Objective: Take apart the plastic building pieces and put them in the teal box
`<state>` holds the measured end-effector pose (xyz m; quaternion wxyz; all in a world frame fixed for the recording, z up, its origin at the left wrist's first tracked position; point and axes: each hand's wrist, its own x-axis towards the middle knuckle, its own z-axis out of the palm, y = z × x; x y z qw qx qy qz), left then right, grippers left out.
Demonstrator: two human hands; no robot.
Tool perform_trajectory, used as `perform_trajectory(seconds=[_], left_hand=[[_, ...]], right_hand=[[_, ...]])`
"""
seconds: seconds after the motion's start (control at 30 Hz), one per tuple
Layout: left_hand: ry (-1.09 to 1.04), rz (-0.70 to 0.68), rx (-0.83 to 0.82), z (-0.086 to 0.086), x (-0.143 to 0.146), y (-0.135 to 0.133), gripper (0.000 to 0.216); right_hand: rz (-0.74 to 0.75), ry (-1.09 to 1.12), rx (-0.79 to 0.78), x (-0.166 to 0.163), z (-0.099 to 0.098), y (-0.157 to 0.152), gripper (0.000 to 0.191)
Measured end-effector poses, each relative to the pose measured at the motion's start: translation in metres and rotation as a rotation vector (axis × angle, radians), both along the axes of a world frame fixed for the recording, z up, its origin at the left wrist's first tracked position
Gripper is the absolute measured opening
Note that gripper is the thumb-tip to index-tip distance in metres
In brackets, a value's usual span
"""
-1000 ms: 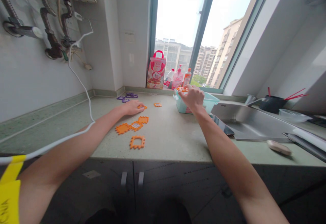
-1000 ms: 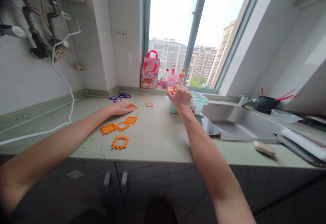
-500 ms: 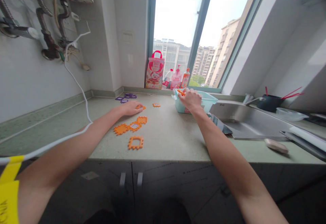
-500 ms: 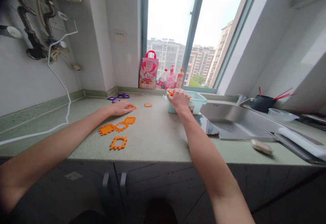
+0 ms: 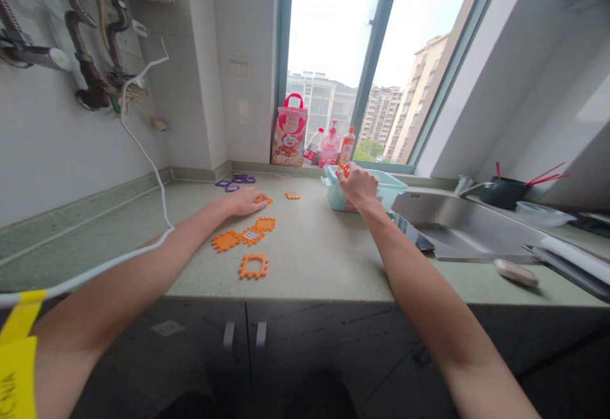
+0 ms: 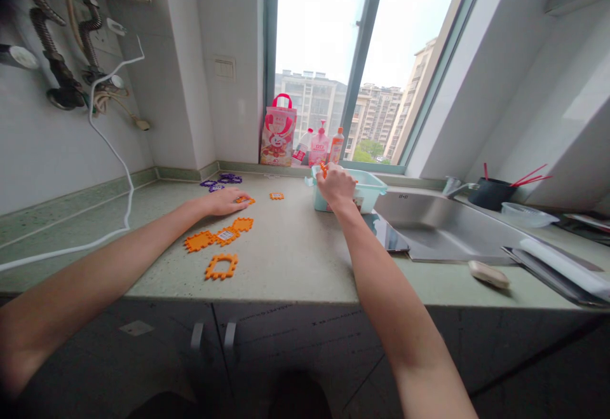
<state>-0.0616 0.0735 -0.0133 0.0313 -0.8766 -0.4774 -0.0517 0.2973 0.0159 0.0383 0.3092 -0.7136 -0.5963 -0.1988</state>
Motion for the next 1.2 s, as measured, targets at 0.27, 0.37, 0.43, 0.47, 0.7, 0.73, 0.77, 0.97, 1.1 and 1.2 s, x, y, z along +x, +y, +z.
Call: perform_trajectory(seconds=[0.27, 0.37, 0.43, 0.47, 0.7, 0.73, 0.77, 0.97, 1.1, 1.2], left_hand=[[0.008, 0.002, -0.012, -0.001, -0.0009, 0.002, 0.067], [0.013, -0.006, -0.013, -0.0001, -0.0005, 0.0007, 0.069], [0.008, -0.011, -0.013, 0.0004, -0.0005, 0.0001, 0.07], [0.001, -0.012, -0.012, 0.0005, -0.0005, -0.0001, 0.071], [-0.015, -0.012, -0.002, 0.001, -0.0016, -0.0017, 0.071], [-0.017, -0.013, -0.002, 0.0011, -0.0017, -0.0018, 0.072], [-0.017, -0.015, -0.004, 0.0012, -0.0018, -0.0017, 0.072], [0.0, -0.017, -0.018, 0.0005, -0.0027, 0.0019, 0.07], [0.011, -0.021, -0.014, -0.0016, -0.0032, 0.0052, 0.07], [0.012, -0.018, -0.019, -0.0021, -0.0031, 0.0057, 0.07]], right_hand=[[-0.003, -0.049, -0.004, -0.003, -0.0014, -0.0018, 0.037], [0.013, -0.073, 0.029, -0.0046, -0.0018, -0.0014, 0.035], [0.028, -0.082, 0.048, -0.0058, -0.0021, -0.0011, 0.033], [0.033, -0.084, 0.051, -0.0063, -0.0023, -0.001, 0.033], [0.029, -0.077, 0.033, -0.0073, -0.0033, -0.0026, 0.034], [0.029, -0.073, 0.029, -0.0075, -0.0029, -0.0031, 0.034], [0.031, -0.068, 0.026, -0.0076, -0.0023, -0.0037, 0.034], [0.026, -0.002, 0.016, -0.0069, 0.0015, -0.0063, 0.041], [0.012, 0.026, -0.018, -0.0053, 0.0019, -0.0063, 0.043], [0.015, 0.023, -0.032, -0.0052, 0.0018, -0.0064, 0.042]])
